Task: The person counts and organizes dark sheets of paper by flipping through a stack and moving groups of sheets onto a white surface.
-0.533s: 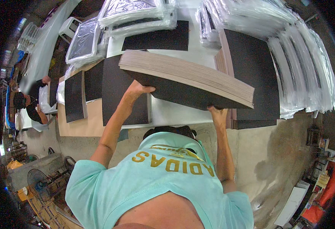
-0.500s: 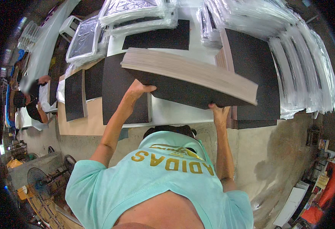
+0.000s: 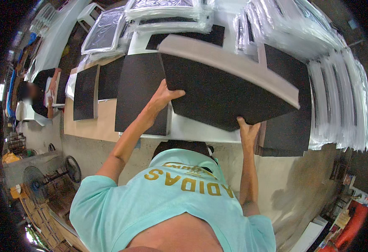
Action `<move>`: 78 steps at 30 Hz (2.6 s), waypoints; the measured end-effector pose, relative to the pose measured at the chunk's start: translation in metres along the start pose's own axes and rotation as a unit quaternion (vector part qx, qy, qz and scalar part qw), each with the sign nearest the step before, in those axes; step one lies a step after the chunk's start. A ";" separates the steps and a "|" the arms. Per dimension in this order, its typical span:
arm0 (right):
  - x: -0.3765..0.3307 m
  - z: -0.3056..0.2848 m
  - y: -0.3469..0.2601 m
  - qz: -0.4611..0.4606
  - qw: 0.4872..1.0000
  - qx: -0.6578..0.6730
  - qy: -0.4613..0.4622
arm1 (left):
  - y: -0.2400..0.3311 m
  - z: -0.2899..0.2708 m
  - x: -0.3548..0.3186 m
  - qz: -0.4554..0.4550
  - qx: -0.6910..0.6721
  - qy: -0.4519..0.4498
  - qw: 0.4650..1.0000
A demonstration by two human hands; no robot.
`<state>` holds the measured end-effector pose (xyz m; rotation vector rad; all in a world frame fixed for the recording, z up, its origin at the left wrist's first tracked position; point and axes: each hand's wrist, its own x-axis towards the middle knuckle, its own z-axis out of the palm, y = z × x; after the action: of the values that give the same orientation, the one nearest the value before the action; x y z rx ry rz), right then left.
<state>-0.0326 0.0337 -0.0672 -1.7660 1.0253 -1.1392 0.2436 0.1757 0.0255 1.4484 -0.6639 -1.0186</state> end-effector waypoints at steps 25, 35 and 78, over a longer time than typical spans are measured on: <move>0.058 0.323 -0.037 0.349 0.890 0.041 -0.291 | -0.096 -0.293 0.077 -0.122 -0.156 0.136 0.971; 0.069 0.356 -0.013 0.391 0.877 0.016 -0.278 | -0.094 -0.305 0.101 -0.059 -0.083 0.204 0.974; 0.092 -0.236 0.045 0.202 0.890 -0.401 0.078 | -0.062 0.260 0.105 -0.093 -0.243 -0.171 0.950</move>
<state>-0.2388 -0.1099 -0.0102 -1.9159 2.0650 -0.6193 0.0547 -0.0302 -0.0396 0.9203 -0.4755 -1.4846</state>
